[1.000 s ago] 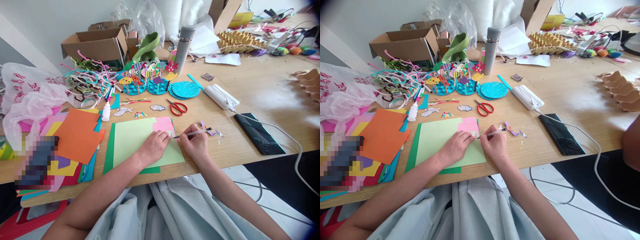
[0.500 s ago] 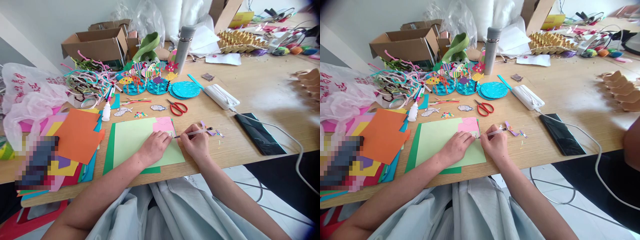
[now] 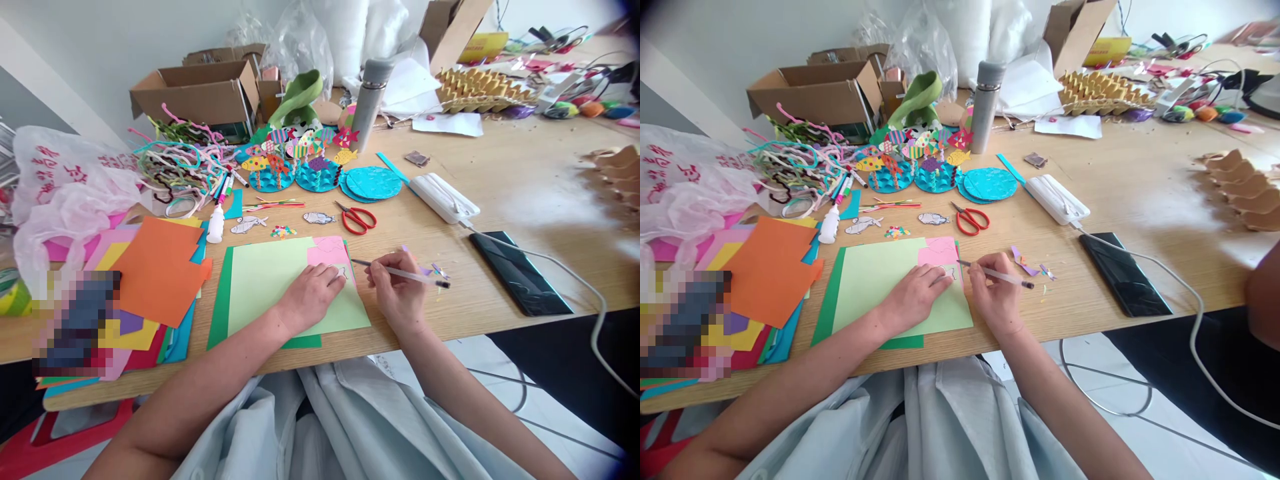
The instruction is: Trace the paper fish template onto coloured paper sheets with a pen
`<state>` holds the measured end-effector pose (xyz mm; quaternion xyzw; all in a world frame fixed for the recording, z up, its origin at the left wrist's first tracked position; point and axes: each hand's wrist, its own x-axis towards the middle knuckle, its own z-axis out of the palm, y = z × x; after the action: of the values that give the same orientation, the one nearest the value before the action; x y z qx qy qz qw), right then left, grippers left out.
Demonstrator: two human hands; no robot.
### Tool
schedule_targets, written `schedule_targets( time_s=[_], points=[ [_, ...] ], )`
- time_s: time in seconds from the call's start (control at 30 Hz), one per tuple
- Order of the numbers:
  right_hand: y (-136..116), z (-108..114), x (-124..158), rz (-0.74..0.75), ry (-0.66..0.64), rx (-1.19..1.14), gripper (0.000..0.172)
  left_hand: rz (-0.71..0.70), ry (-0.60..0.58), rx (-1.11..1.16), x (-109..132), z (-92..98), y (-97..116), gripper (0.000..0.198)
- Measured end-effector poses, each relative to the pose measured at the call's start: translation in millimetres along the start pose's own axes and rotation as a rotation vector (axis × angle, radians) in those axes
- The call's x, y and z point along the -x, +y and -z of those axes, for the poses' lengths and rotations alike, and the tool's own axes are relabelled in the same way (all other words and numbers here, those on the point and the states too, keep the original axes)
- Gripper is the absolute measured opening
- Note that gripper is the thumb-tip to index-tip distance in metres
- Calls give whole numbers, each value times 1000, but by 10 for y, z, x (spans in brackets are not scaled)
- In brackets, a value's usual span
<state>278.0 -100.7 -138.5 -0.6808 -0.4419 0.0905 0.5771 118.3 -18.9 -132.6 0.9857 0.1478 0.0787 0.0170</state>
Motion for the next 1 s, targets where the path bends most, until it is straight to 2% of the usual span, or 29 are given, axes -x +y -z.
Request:
schedule_targets(
  time_s=[0.07, 0.17, 0.4, 0.73, 1.0],
  points=[
    [-26, 1, 1, 59, -71, 11, 9, -1, -1, -2, 4, 8, 2, 26],
    [-70, -3, -21, 177, -201, 147, 18, -3, 7, 16, 11, 19, 3, 25],
    [37, -46, -52, 284, -323, 307, 13, -4, 26, 29, 18, 5, 8, 28],
    [141, -81, -60, 521, -311, 478, 12, -29, 45, 3, 31, 76, 18, 28],
    [180, -115, -75, 544, -275, 518, 8, 2, 28, 62, 39, 190, 49, 25]
  ],
)
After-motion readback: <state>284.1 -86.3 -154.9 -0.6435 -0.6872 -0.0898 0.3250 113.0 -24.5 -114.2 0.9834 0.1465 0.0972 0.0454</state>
